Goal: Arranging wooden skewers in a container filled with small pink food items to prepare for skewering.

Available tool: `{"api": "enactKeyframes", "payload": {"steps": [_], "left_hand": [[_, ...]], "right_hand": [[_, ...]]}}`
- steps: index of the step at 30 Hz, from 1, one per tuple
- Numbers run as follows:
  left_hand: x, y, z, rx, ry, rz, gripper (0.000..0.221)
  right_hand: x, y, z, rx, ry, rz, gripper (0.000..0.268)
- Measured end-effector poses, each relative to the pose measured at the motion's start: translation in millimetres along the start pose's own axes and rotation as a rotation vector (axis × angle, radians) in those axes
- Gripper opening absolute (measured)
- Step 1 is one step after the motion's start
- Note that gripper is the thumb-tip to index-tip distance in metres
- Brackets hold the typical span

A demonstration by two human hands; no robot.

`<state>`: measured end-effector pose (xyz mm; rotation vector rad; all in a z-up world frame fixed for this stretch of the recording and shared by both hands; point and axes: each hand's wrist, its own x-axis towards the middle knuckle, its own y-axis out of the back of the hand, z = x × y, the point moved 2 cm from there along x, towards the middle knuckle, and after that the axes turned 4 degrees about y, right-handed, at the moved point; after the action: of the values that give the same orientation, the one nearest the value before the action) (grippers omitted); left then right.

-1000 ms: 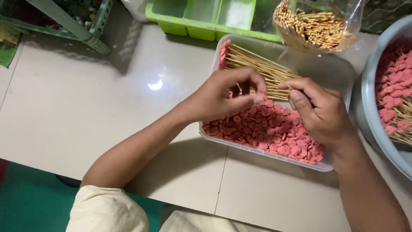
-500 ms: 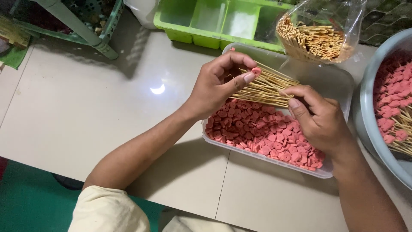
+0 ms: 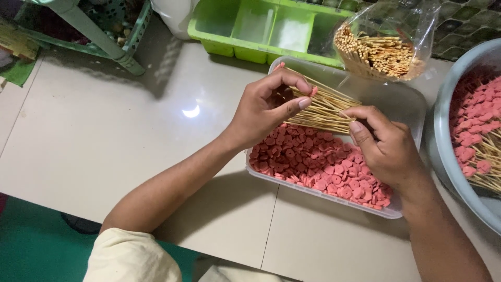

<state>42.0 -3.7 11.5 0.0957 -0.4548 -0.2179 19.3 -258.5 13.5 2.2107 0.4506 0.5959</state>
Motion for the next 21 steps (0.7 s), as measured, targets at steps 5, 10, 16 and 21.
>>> {"api": "enactKeyframes", "payload": {"steps": [5, 10, 16, 21], "left_hand": [[-2.0, -0.4, 1.8, 0.025, -0.024, -0.022, 0.017], [-3.3, -1.5, 0.6, 0.035, -0.050, -0.012, 0.016], [-2.7, -0.3, 5.5, -0.037, 0.025, 0.025, 0.017], [-2.6, -0.9, 3.1, 0.029, -0.022, 0.008, 0.012]], "right_hand": [[0.0, 1.8, -1.9, 0.009, 0.012, 0.001, 0.028], [-1.1, 1.4, -1.4, 0.014, -0.001, 0.009, 0.028], [-0.7, 0.5, 0.3, 0.002, -0.010, -0.027, 0.028], [-0.5, -1.2, -0.2, 0.015, 0.067, -0.030, 0.026]]}}
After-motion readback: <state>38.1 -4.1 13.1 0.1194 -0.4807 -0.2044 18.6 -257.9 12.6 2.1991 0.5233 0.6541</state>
